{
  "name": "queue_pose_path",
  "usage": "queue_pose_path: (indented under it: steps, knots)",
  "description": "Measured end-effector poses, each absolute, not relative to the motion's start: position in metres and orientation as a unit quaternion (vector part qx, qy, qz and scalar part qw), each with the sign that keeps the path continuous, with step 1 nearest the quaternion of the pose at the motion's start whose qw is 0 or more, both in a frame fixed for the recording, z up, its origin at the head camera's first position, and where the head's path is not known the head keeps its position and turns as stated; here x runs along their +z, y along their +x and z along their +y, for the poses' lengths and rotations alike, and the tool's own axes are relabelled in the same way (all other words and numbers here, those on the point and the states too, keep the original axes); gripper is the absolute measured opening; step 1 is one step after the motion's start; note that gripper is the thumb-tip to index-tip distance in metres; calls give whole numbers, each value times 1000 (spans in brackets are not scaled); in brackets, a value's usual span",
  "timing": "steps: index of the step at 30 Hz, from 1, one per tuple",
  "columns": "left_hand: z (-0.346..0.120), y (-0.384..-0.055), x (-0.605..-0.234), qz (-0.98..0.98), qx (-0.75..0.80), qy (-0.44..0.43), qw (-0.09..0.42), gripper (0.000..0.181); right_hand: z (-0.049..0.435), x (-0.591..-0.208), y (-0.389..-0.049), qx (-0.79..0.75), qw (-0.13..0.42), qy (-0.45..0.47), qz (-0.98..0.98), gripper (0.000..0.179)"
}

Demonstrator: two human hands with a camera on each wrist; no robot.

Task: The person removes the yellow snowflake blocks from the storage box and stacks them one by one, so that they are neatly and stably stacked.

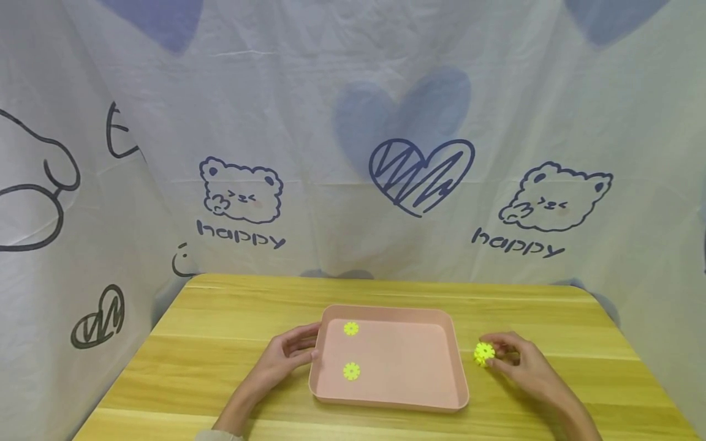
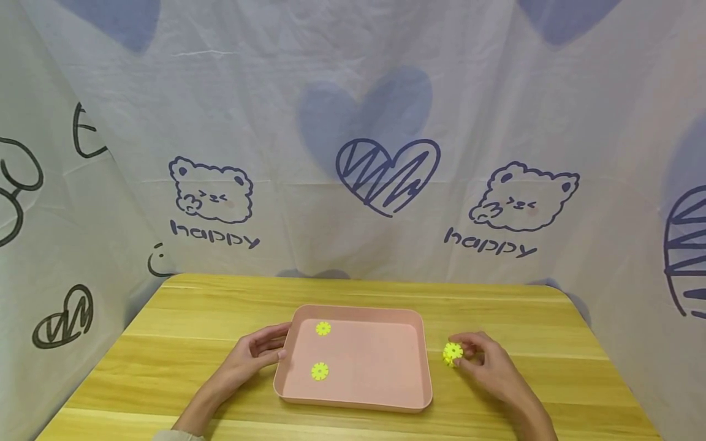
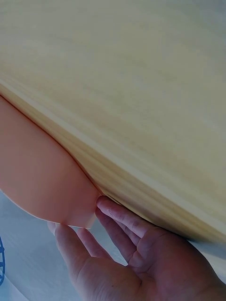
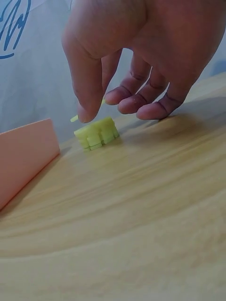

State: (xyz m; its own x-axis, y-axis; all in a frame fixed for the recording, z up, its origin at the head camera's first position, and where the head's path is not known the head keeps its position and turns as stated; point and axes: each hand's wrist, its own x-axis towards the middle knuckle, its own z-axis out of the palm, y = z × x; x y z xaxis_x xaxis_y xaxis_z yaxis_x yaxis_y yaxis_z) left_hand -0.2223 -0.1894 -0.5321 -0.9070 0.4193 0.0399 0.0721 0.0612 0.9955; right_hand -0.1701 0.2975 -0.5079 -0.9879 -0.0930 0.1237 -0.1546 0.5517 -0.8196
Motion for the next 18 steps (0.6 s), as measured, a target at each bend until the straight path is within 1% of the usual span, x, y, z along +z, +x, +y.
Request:
queue_pose_path:
  steps: [7, 18]
  knots:
    - [-190, -223, -533, 716, 664, 169, 129, 59, 299, -511, -171, 472, 26, 84, -877, 36]
    - [-191, -223, -534, 717, 661, 179, 127, 58, 299, -514, -170, 470, 21, 80, -879, 35]
